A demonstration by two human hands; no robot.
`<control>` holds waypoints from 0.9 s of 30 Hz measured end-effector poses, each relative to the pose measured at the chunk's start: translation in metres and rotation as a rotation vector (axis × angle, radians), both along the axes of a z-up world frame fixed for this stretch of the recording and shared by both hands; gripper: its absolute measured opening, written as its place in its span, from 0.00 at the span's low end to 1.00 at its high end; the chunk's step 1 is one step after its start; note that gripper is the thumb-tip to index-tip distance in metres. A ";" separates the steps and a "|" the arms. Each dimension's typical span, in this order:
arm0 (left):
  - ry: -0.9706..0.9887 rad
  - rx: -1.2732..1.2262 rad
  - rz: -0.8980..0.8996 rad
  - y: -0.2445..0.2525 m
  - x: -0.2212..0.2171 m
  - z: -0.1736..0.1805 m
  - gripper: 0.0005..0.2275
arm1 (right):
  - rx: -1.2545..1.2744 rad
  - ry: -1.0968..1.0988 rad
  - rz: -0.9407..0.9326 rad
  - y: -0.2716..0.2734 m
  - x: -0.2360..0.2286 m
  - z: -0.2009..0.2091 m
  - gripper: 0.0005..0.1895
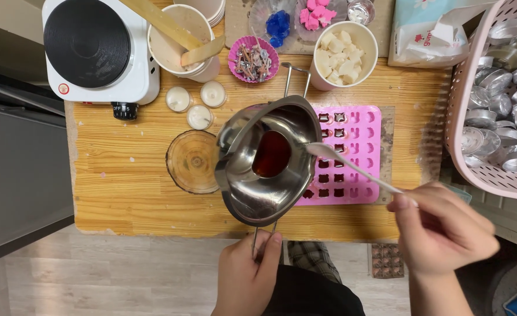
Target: Pouring melted red wax from a metal pot into a bear-shaped silicone mold using a spoon.
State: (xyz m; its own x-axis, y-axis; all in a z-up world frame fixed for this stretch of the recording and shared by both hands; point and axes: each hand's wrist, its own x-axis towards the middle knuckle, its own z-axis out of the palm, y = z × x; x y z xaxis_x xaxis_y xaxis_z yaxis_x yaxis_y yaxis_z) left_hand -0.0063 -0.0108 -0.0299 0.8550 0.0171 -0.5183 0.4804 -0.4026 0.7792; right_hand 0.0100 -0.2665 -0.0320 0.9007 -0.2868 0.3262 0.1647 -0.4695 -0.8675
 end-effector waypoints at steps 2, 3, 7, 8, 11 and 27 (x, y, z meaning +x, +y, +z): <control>0.000 -0.011 -0.004 -0.003 -0.001 0.001 0.12 | -0.049 0.061 -0.028 0.011 0.010 0.009 0.05; 0.000 -0.021 -0.008 -0.005 -0.001 0.001 0.12 | -0.094 0.120 -0.054 0.016 0.014 0.013 0.04; -0.017 -0.045 -0.018 -0.010 -0.003 0.003 0.13 | -0.075 0.124 0.004 0.018 0.013 0.008 0.03; 0.004 -0.029 -0.032 -0.011 -0.004 0.003 0.14 | -0.106 0.154 -0.006 0.018 0.011 0.006 0.03; -0.018 -0.003 -0.076 -0.015 -0.008 0.000 0.15 | -0.142 0.207 -0.027 0.017 0.010 0.003 0.04; -0.061 -0.045 -0.111 -0.033 -0.013 0.005 0.12 | 0.487 0.412 -0.156 -0.010 -0.010 -0.027 0.06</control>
